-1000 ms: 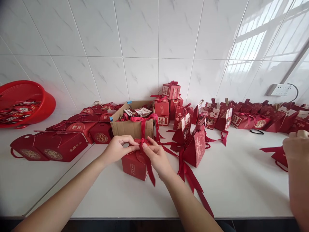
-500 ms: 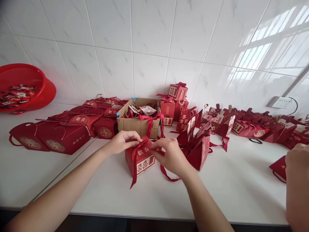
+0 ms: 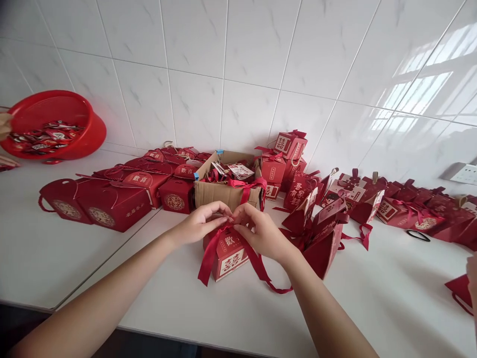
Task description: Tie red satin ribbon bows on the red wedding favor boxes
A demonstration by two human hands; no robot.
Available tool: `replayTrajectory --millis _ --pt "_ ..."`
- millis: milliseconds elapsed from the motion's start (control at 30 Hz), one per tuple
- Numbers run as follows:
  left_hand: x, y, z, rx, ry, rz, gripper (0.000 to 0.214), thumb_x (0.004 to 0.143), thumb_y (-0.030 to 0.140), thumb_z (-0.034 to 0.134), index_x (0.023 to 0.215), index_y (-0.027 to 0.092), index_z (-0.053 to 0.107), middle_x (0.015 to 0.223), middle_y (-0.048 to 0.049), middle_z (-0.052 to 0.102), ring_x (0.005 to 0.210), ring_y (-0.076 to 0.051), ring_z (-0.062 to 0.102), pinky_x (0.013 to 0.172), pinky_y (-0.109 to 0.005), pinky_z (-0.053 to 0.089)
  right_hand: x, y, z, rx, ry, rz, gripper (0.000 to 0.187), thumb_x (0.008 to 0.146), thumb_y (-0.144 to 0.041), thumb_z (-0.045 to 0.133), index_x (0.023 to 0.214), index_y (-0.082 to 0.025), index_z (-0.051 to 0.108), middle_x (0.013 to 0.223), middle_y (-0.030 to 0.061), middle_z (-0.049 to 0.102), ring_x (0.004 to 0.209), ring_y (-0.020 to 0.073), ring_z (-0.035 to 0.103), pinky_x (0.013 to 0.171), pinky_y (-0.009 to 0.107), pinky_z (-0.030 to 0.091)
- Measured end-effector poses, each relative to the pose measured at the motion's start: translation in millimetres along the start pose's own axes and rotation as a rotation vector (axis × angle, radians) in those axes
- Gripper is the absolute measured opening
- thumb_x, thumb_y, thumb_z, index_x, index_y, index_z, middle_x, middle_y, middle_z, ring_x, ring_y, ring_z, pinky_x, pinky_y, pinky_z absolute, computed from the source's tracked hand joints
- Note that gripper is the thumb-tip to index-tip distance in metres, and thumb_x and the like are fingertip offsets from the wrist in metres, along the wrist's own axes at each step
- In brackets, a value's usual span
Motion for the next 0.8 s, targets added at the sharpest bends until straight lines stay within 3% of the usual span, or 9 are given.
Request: replayTrajectory --millis 200,467,700,800 --pt "-2.0 -0.1 2.2 0.001 0.006 0.006 0.015 0.089 0.028 0.051 0.096 0.018 0.060 0.097 -0.0050 0.065 0.091 -0.017 0.062 0.078 -0.028 0.052 -22.9 -9.6 11.6 -0.243 0.057 -0.237 0.040 0.092 -0.010 0.034 0.114 -0.027 0.064 0.096 0.0073 0.051 0.083 0.0155 0.056 0.073 0.030 0.052" --pt "-2.4 0.7 -1.3 0.159 0.065 0.013 0.023 0.093 0.027 0.043 0.103 0.019 0.063 0.106 -0.0063 0.064 0.095 -0.019 0.061 0.082 -0.029 0.049 -26.4 -3.2 19.5 -0.267 0.042 -0.240 0.051 0.085 0.000 0.034 0.108 -0.030 0.069 0.096 0.0069 0.046 0.082 0.0155 0.053 0.070 0.029 0.053" --pt "-1.1 -4.0 1.3 0.231 -0.021 -0.029 0.021 0.091 0.033 0.045 0.080 0.019 0.057 0.093 -0.0040 0.057 0.092 -0.018 0.056 0.082 -0.030 0.047 -29.7 -2.9 18.3 -0.226 0.073 -0.264 0.055 0.084 0.003 0.035 0.108 -0.032 0.069 0.095 0.0057 0.044 0.084 0.0152 0.051 0.074 0.031 0.052" --pt "-1.6 -1.6 3.5 0.219 -0.076 0.001 0.017 0.089 0.033 0.046 0.084 0.021 0.057 0.096 -0.0039 0.054 0.099 -0.019 0.052 0.087 -0.030 0.044 -30.4 -2.8 18.3 -0.202 0.075 -0.262 0.056 0.083 0.003 0.036 0.110 -0.033 0.069 0.096 0.0057 0.044 0.085 0.0153 0.051 0.074 0.031 0.052"
Point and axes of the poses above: each hand's wrist, its own x-axis towards the middle knuckle, its own z-axis out of the palm, y = z × x, the point moved 8 cm from there along x, towards the middle knuckle
